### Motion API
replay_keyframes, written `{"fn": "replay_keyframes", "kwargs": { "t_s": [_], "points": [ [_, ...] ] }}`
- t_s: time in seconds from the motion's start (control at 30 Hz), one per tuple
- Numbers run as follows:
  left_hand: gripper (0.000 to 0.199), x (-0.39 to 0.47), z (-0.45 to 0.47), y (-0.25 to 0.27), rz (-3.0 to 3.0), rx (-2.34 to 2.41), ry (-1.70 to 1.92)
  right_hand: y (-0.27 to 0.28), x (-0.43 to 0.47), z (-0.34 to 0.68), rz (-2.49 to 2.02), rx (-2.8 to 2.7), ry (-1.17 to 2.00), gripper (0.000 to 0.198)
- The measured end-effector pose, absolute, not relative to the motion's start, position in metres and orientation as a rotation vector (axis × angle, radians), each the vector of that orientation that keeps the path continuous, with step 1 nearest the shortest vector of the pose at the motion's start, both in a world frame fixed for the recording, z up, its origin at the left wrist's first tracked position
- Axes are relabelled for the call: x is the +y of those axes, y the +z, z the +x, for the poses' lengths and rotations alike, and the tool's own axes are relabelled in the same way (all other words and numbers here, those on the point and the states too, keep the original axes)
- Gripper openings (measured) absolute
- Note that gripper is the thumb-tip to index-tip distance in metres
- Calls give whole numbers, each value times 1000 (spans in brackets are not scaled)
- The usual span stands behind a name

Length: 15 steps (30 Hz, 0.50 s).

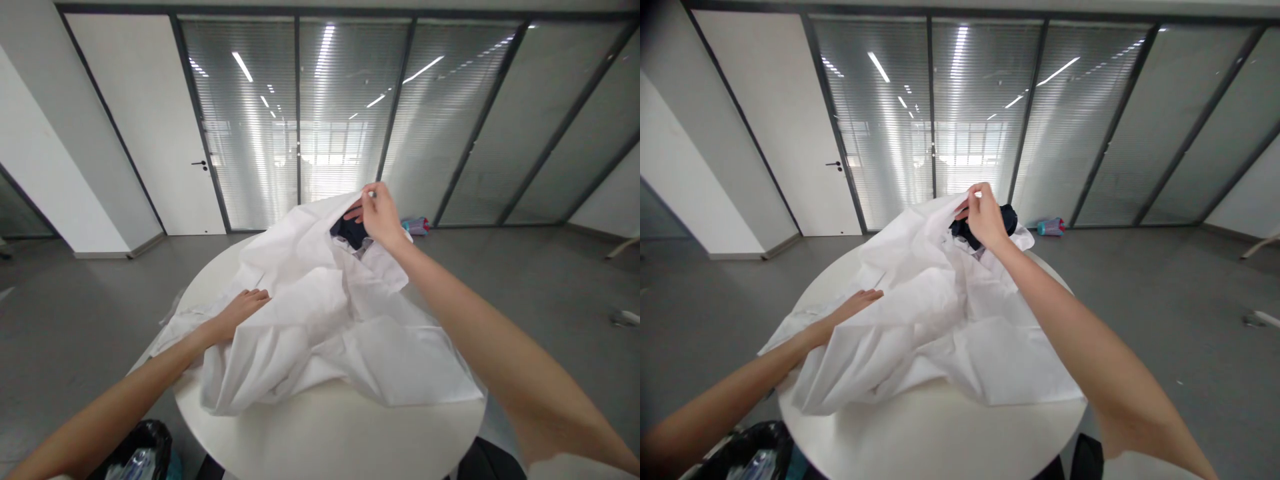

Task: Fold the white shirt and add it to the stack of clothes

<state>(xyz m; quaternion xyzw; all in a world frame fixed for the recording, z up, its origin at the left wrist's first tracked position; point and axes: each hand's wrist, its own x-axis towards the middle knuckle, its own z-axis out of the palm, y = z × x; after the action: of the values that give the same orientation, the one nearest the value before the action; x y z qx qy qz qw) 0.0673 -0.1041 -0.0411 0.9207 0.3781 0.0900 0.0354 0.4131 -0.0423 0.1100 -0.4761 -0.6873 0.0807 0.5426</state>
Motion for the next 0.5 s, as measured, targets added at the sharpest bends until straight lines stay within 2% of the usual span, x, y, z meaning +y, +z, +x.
{"fn": "replay_keyframes", "kwargs": {
  "t_s": [0.13, 0.2, 0.27, 0.4, 0.5],
  "points": [
    [26, -93, 55, -25, 2837, 1430, 424, 139, -37, 464, -1058, -1427, -8, 10],
    [28, -86, 41, -10, 2748, 1639, 710, 146, -36, 488, -1063, -1353, 41, 14],
    [29, -82, 28, 9, 2591, 1735, 1185, 151, -33, 505, -1108, -1235, 108, 20],
    [26, -79, 25, 56, 2129, 1308, 2223, 159, -39, 501, -1047, -1015, -100, 30],
    [25, -87, 46, 88, 1863, 790, 2543, 162, -63, 461, -827, -1299, -103, 21]
  ]
}}
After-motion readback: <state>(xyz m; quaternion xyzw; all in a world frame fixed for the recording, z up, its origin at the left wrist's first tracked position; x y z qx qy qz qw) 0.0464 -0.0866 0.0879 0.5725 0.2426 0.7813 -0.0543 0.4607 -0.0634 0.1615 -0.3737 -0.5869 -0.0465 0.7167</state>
